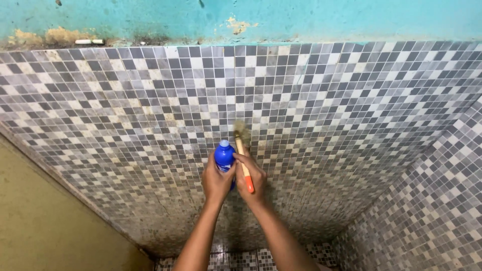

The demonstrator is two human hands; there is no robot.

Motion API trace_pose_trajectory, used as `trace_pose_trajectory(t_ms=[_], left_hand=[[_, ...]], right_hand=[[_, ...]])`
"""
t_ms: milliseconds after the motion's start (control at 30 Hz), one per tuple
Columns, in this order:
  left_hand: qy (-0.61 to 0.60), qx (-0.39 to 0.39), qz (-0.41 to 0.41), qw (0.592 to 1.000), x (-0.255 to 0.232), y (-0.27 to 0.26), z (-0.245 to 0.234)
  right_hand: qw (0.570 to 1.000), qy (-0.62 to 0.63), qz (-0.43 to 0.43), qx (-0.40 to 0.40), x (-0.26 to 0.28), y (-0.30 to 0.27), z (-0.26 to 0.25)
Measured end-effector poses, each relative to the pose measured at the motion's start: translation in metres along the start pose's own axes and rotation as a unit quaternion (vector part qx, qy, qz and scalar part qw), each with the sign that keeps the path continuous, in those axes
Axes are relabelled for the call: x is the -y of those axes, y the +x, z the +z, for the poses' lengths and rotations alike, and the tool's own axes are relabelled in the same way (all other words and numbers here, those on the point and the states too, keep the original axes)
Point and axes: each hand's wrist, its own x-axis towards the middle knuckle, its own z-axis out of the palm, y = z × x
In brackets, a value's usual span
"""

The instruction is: The person applies cleaning solution from a blue bottle onto a tiled wall and scrubs the surface with a brush. The person works along the upper edge of the mosaic tiles, repeatedly applying solution and scrubbing in a horizontal motion.

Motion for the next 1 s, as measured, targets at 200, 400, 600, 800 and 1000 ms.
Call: trace_pose_trajectory(t_ms=[200,400,600,800,1000], left_hand=[[-0.031,-0.026,-0.026,0.999,0.008,0.0,0.017],[-0.039,-0.011,-0.054,0.998,0.0,0.011,0.031],[-0.055,-0.021,-0.058,0.997,-0.003,0.011,0.022],[-0.021,-0.051,-0.043,0.998,0.018,0.019,0.013],[-0.048,-0.042,-0.024,0.998,0.015,0.021,0.013]], right_hand=[[0.997,0.046,0.025,-0.06,-0.069,0.011,-0.069],[0.974,0.001,0.03,-0.223,-0.052,0.029,-0.103],[0.986,-0.068,-0.006,-0.15,-0.007,0.014,-0.021],[0.997,0.067,-0.046,0.0,-0.015,-0.008,0.014],[0.997,0.043,0.022,-0.063,-0.069,0.029,-0.096]])
